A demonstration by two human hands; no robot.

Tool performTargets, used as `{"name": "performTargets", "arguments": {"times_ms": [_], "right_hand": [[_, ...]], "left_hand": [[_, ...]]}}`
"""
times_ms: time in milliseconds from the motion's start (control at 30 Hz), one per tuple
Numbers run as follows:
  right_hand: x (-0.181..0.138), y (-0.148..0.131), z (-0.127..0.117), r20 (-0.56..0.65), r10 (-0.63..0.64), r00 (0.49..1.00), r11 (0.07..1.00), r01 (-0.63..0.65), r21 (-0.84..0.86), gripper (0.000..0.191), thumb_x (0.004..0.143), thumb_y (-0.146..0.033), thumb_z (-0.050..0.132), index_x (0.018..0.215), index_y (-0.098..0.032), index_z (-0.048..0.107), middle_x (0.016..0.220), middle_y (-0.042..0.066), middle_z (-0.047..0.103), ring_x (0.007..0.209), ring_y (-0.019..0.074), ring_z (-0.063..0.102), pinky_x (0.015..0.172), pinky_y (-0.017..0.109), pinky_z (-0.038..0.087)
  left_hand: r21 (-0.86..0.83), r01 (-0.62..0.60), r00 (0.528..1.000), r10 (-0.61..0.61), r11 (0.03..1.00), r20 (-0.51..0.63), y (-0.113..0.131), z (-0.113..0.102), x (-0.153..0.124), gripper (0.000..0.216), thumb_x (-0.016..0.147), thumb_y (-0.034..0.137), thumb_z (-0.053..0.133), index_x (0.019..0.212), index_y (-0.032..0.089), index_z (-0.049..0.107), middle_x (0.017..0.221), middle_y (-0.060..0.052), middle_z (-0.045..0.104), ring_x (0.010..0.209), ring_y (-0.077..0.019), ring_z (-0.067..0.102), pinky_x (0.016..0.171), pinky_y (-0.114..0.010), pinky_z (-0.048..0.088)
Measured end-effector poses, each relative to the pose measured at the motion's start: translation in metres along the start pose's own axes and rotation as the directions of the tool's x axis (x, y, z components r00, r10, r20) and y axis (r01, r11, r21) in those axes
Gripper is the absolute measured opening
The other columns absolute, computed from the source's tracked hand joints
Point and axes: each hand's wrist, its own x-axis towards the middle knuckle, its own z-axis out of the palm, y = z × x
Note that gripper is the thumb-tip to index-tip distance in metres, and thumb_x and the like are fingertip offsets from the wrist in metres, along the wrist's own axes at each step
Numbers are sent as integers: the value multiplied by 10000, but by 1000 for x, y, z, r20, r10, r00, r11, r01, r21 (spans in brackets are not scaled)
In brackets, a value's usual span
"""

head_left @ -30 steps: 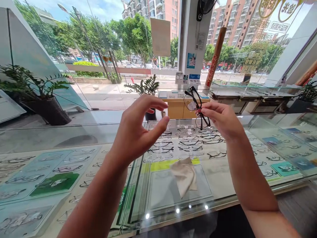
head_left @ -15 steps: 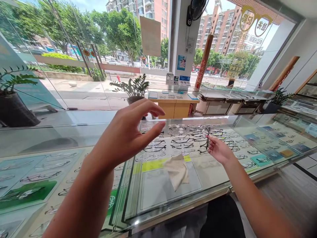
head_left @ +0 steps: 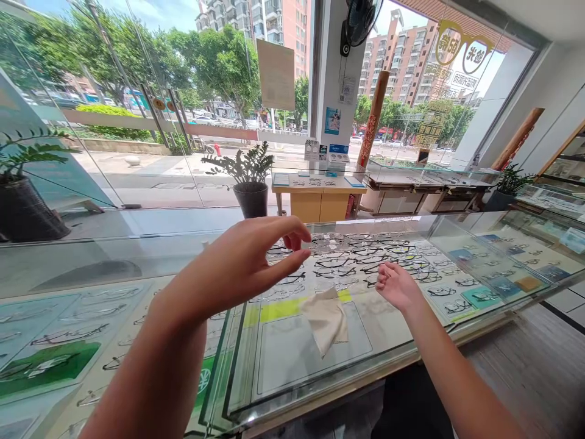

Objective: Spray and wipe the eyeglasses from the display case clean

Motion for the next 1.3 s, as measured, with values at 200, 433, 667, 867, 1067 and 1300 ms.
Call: {"name": "performTargets", "arguments": {"times_ms": [200, 433, 667, 867, 1067, 1300], "right_hand": [[10, -1, -2, 8, 38, 999, 999, -38, 37, 121, 1030, -179, 546, 912, -201, 557, 686, -36, 603, 462, 82, 475, 416, 226, 395], [15, -2, -4, 6, 71, 997, 997, -71, 29, 134, 1027, -167, 528, 900, -208, 544, 677, -24, 597, 442, 83, 441, 392, 206, 362], [4, -21, -2, 23, -27, 999, 999, 27, -22, 69, 974, -139, 593, 963, -193, 635, 684, -31, 608, 495, 96, 479, 459, 224, 445], [43, -52, 16, -80, -172, 982, 981, 164, -103, 93, 962, -149, 641, 897, -207, 672, 694, -44, 647, 618, 110, 606, 798, 338, 608], [86, -51, 26, -177, -172, 969, 967, 131, -220, 73, 1010, -241, 691, 1019, -170, 704, 931, 0, 724, 806, 140, 693, 901, 389, 608], [105, -42, 34, -195, -173, 965, 954, 116, -275, 407, 1028, -387, 709, 1379, -189, 650, 1388, 115, 678, 1175, 265, 709, 990, 492, 623]], "left_hand": [[0, -15, 1000, 15, 1000, 20, -4, 1, 1, 287, 1045, 456, 567, 1088, 211, 711, 1003, -42, 780, 844, -178, 702, 738, -278, 509], [-3, -3, 999, 3, 1000, 39, -4, 4, 3, 310, 1040, 479, 561, 1066, 212, 716, 982, -48, 777, 829, -186, 700, 690, -278, 501], [8, -4, 999, 4, 1000, 46, -4, 5, 4, 304, 1045, 466, 547, 1074, 217, 720, 979, -50, 775, 831, -188, 702, 686, -276, 501], [22, 9, 998, -11, 1000, 63, -5, 4, 4, 304, 1042, 476, 552, 1084, 224, 718, 990, -47, 778, 827, -188, 708, 700, -283, 510], [30, 11, 998, -13, 999, 61, -5, 2, 2, 273, 1042, 446, 556, 1094, 229, 714, 994, -36, 774, 820, -180, 703, 703, -286, 508], [8, 11, 998, -12, 1000, 67, -5, 3, 3, 246, 1042, 423, 561, 1082, 227, 706, 995, -30, 769, 841, -179, 706, 737, -292, 521]]}}
